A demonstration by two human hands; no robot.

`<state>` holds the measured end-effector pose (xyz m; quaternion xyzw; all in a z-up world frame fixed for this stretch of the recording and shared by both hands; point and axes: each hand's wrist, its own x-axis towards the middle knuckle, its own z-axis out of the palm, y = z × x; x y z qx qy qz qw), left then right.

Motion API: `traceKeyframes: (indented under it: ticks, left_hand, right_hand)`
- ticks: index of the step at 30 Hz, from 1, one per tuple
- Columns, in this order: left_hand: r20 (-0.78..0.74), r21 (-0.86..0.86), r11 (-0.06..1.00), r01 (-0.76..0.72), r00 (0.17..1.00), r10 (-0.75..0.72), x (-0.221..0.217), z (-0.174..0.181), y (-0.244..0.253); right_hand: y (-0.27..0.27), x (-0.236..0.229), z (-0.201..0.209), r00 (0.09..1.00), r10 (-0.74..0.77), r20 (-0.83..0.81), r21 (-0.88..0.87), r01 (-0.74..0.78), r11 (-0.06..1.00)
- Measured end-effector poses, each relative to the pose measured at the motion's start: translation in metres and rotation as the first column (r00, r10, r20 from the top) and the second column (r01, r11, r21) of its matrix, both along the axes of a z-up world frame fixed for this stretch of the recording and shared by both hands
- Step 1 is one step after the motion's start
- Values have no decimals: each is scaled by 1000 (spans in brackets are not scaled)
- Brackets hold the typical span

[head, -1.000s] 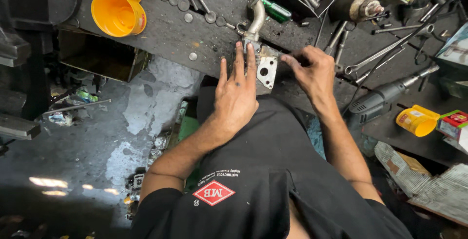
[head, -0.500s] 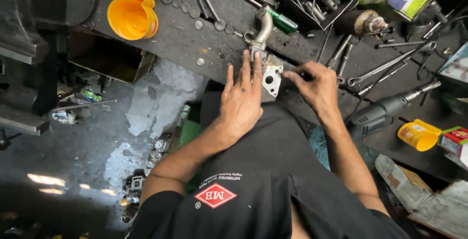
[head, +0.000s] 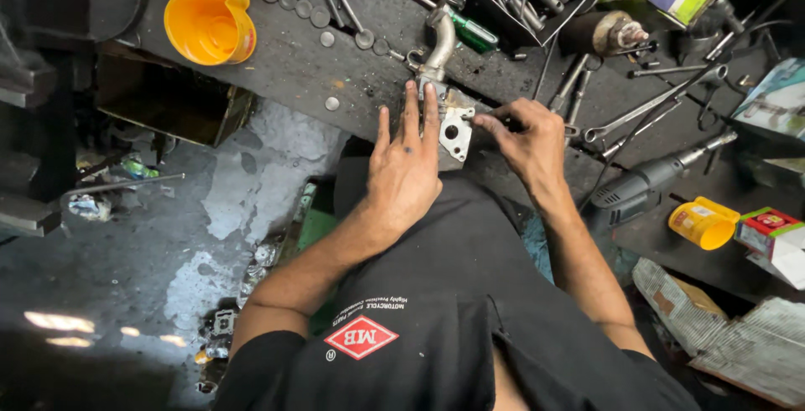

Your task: The person uses a rotary tool to grind and smooth the surfaces of a metal engine cylinder head. They rotate the part to access different areas, then switch to a small file to deburr edges and clean ports. The part is inspected and repositioned throughout the process.

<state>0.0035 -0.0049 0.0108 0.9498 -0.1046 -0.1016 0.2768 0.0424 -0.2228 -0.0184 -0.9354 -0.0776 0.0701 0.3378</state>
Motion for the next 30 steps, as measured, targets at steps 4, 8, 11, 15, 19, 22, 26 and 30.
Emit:
traceKeyframes:
  ticks: [4, 8, 11, 15, 19, 22, 26, 30]
  left_hand:
    - [5, -27, 1000, -5, 1000, 5, -2, -3, -1]
    - [0, -9, 1000, -6, 1000, 6, -1, -6, -3]
    - [7, -22, 1000, -7, 1000, 7, -3, -6, -1]
    - [37, -49, 999, -3, 999, 5, -1, -8, 0]
    - [42, -1, 1000, 16, 999, -16, -4, -8, 0]
    - [48, 68, 997, 29, 998, -32, -2, -7, -2]
    - [47, 121, 991, 58, 997, -64, -1, -7, -1]
    - [105, 143, 987, 79, 990, -94, 1, -6, 2]
  right_hand:
    - [0, -3, -2, 999, 5, 37, -30, -4, 1000]
    - [6, -7, -2, 996, -60, 59, -17, 62, 998]
    - [14, -16, 1, 989, -145, 14, 17, 145, 989]
    - [27, -24, 6, 967, -252, 25, 4, 252, 968]
    - [36, -26, 8, 952, -299, 69, -32, 302, 953]
    - [40, -26, 10, 944, -317, 85, -48, 322, 945]
    - [45, -34, 13, 936, -345, 67, -13, 347, 938]
    - [51, -37, 15, 902, -431, -6, -7, 431, 902]
